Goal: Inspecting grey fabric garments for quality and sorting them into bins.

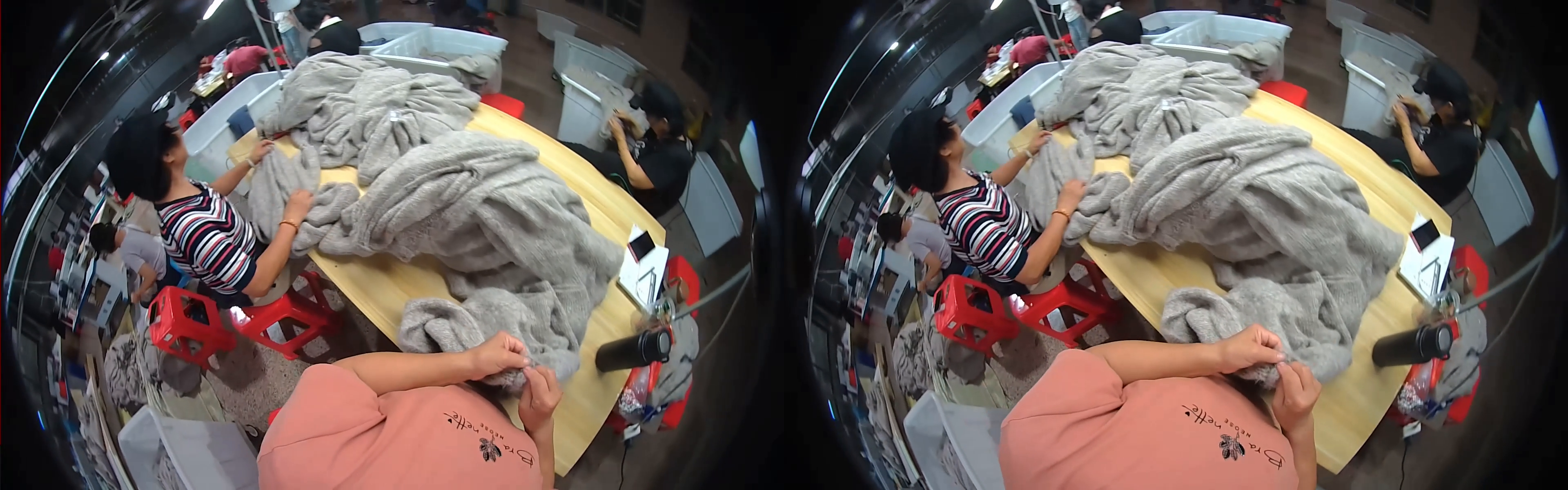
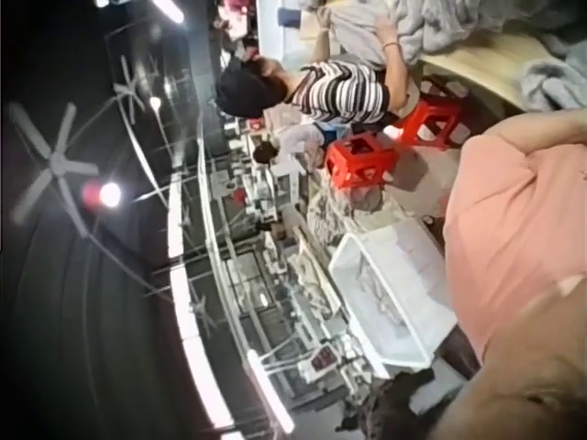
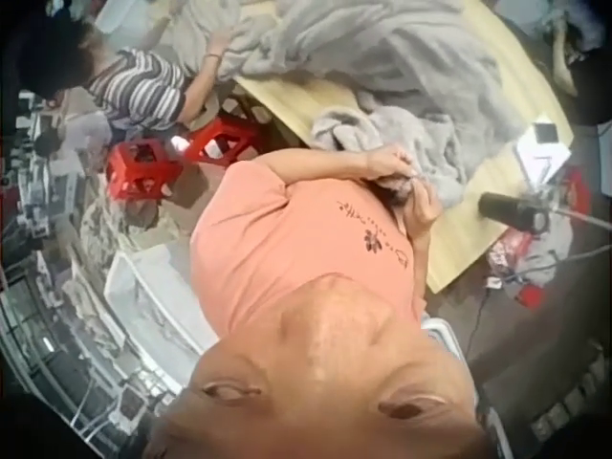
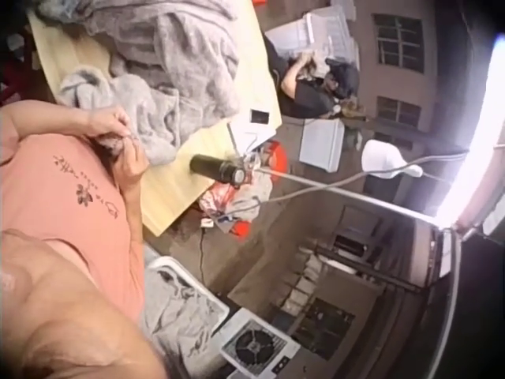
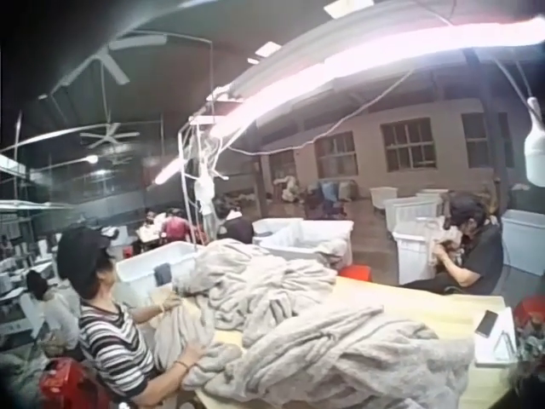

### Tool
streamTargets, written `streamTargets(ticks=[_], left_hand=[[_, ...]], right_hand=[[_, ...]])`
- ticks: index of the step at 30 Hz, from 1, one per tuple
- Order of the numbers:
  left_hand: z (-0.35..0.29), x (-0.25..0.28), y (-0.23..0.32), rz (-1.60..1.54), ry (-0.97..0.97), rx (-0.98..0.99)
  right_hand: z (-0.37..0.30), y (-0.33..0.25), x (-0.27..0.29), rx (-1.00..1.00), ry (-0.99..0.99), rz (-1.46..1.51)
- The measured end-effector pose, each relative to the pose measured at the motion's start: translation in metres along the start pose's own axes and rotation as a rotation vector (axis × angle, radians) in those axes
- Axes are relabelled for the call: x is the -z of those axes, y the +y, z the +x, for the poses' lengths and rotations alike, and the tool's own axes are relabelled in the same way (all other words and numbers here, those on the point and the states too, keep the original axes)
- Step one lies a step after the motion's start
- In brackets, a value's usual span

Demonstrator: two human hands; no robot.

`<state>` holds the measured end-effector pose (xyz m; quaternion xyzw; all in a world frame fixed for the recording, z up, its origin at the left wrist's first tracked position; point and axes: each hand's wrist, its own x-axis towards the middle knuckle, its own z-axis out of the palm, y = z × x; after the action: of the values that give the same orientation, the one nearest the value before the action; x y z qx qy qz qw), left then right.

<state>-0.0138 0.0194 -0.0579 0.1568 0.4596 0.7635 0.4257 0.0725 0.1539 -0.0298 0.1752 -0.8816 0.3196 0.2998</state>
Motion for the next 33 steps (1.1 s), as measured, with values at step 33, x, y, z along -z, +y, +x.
streamTargets(ticks=[33], left_hand=[[-0.008, 0.007, -0.005, 0.691, 0.124, -0.282]], right_hand=[[-0.033, 0.019, -0.03, -0.387, -0.05, 0.194]])
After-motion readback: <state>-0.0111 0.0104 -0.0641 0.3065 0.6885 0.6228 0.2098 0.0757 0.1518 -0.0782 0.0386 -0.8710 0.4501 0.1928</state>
